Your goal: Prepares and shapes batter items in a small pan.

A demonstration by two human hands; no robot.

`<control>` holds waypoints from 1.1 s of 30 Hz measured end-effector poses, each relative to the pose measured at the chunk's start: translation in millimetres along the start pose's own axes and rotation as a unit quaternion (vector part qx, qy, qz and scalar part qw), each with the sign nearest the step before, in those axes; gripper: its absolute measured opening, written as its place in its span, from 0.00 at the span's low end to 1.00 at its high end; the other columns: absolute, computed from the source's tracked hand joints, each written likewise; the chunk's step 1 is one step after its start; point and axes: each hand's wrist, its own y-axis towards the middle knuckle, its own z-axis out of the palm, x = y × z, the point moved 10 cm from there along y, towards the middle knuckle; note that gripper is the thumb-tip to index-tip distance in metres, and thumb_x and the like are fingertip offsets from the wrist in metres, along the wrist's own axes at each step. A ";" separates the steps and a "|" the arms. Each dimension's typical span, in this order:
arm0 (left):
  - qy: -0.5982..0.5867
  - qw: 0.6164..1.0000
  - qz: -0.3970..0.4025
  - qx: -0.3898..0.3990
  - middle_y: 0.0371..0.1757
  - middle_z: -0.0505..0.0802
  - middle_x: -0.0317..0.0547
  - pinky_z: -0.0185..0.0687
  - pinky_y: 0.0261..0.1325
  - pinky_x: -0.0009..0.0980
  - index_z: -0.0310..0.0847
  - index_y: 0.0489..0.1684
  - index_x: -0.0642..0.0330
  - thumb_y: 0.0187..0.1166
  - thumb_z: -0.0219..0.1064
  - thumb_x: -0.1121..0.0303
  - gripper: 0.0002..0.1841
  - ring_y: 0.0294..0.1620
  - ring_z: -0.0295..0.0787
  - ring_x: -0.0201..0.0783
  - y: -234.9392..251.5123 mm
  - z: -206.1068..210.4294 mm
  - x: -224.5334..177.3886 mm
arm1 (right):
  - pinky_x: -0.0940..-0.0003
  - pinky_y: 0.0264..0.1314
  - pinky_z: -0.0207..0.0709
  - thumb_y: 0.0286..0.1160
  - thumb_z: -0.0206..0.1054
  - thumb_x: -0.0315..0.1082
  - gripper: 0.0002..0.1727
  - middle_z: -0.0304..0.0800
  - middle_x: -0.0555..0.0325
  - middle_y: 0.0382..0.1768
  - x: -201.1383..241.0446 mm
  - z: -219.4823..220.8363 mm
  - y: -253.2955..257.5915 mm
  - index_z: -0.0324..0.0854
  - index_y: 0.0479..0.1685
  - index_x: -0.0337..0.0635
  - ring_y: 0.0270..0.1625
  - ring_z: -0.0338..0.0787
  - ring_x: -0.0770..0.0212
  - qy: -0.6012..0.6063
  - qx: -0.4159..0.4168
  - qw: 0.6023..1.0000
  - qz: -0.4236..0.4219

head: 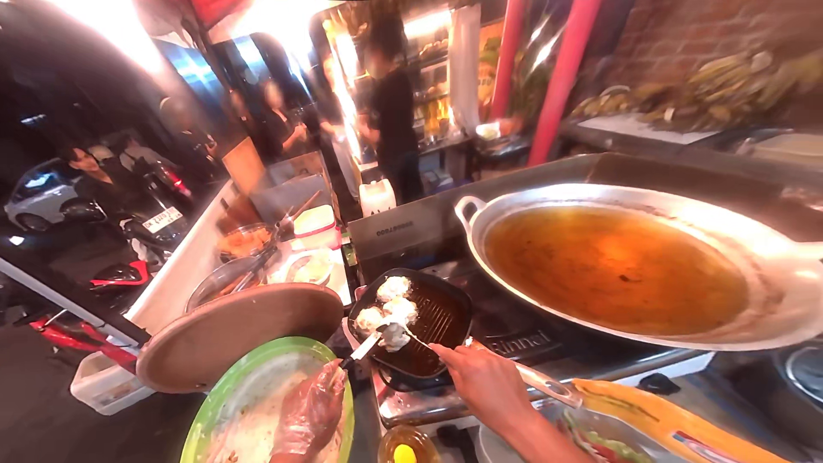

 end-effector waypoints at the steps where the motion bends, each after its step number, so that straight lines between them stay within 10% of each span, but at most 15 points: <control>1: 0.003 1.000 -0.003 0.006 0.64 0.93 0.40 0.83 0.68 0.52 0.75 0.82 0.34 0.90 0.45 0.42 0.27 0.65 0.91 0.45 0.7 1.1 0.6 | 0.53 0.29 0.85 0.82 0.60 0.36 0.21 0.93 0.59 0.33 -0.2 0.4 0.0 0.89 0.66 0.71 0.34 0.94 0.53 0.002 0.003 1.000 0.005; 15: 0.014 1.000 -0.010 0.025 0.63 0.94 0.42 0.83 0.66 0.54 0.75 0.82 0.34 0.90 0.44 0.42 0.27 0.63 0.92 0.47 -5.4 0.5 8.6 | 0.49 0.40 0.86 0.89 0.53 0.42 0.20 0.95 0.56 0.40 6.9 13.5 2.5 0.86 0.70 0.71 0.43 0.96 0.50 0.008 0.116 0.992 0.056; 22: 0.016 0.999 -0.010 0.038 0.65 0.93 0.41 0.82 0.69 0.54 0.73 0.83 0.34 0.90 0.43 0.42 0.27 0.65 0.91 0.46 2.5 7.1 7.5 | 0.40 0.61 0.83 0.92 0.49 0.46 0.22 0.95 0.52 0.56 4.2 30.9 14.1 0.81 0.76 0.68 0.61 0.93 0.46 0.051 0.260 0.960 0.093; 33: 0.059 0.994 -0.040 0.078 0.69 0.91 0.40 0.80 0.71 0.54 0.73 0.84 0.33 0.91 0.42 0.43 0.27 0.70 0.88 0.46 10.1 13.9 -3.5 | 0.43 0.57 0.85 0.92 0.49 0.46 0.22 0.95 0.54 0.54 0.9 28.4 23.1 0.81 0.76 0.70 0.58 0.94 0.47 0.029 0.217 0.971 0.093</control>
